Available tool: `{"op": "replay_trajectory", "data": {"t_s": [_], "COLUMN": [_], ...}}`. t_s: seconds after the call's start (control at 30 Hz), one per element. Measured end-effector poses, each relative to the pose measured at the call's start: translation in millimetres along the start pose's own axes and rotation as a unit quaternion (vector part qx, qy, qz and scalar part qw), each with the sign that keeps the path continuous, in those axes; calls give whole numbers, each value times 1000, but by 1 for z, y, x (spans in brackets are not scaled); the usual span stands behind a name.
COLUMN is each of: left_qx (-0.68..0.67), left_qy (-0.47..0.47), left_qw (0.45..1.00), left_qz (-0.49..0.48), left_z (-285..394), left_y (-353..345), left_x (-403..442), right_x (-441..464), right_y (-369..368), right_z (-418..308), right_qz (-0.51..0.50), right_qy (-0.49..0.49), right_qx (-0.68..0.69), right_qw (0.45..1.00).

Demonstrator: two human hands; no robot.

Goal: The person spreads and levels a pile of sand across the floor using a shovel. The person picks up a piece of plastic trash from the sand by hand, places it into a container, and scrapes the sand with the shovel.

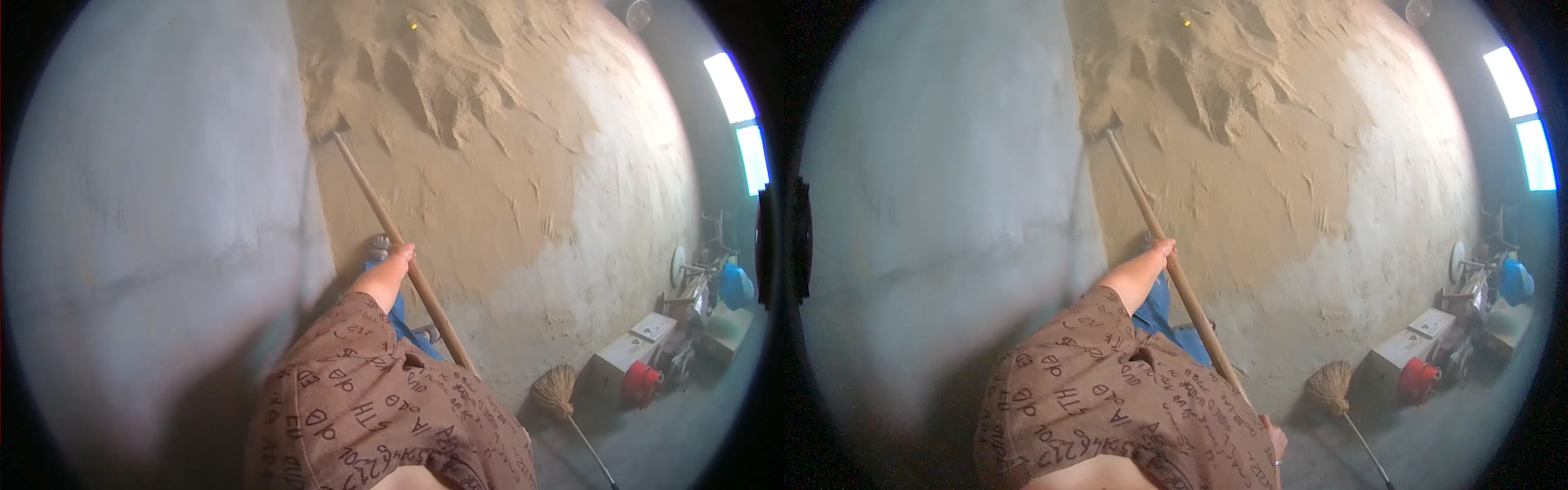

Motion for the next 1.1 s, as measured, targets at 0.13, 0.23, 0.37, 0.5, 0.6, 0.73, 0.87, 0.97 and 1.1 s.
{"op": "replay_trajectory", "data": {"t_s": [0.13,0.23,0.37,0.5,0.6,0.73,0.87,0.97,1.1], "left_qx": [54,-5,-60,-195,-185,-113,-78,-111,-76], "left_qy": [2,28,55,125,157,223,212,200,151], "left_qw": [999,999,996,967,964,961,972,973,982], "left_qz": [-7,-23,-42,-109,-110,-115,-57,-26,-90], "left_z": [83,113,121,133,143,147,199,252,317], "left_y": [29,34,22,11,9,-3,7,24,26], "left_x": [21,40,41,48,30,43,76,130,186], "right_x": [16,38,50,70,68,92,136,178,232], "right_y": [36,53,59,46,51,70,87,98,98], "right_z": [-56,-81,-72,-46,-38,-59,-112,-158,-206], "right_qz": [-38,-20,0,-10,-18,-2,7,10,16], "right_qy": [-50,-66,-67,-84,-127,-135,-146,-139,-116], "right_qx": [54,37,16,-17,-35,-38,-26,-4,53], "right_qw": [997,997,998,996,991,990,989,990,992]}}
Point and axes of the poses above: each hand's wrist, its own x-axis towards the middle knuckle, its own y-axis out of the back of the hand, z = x × y, the point moved 4 cm from there along x, towards the middle knuckle, and after that the axes turned 3 degrees about -z, right-handed, at the moved point
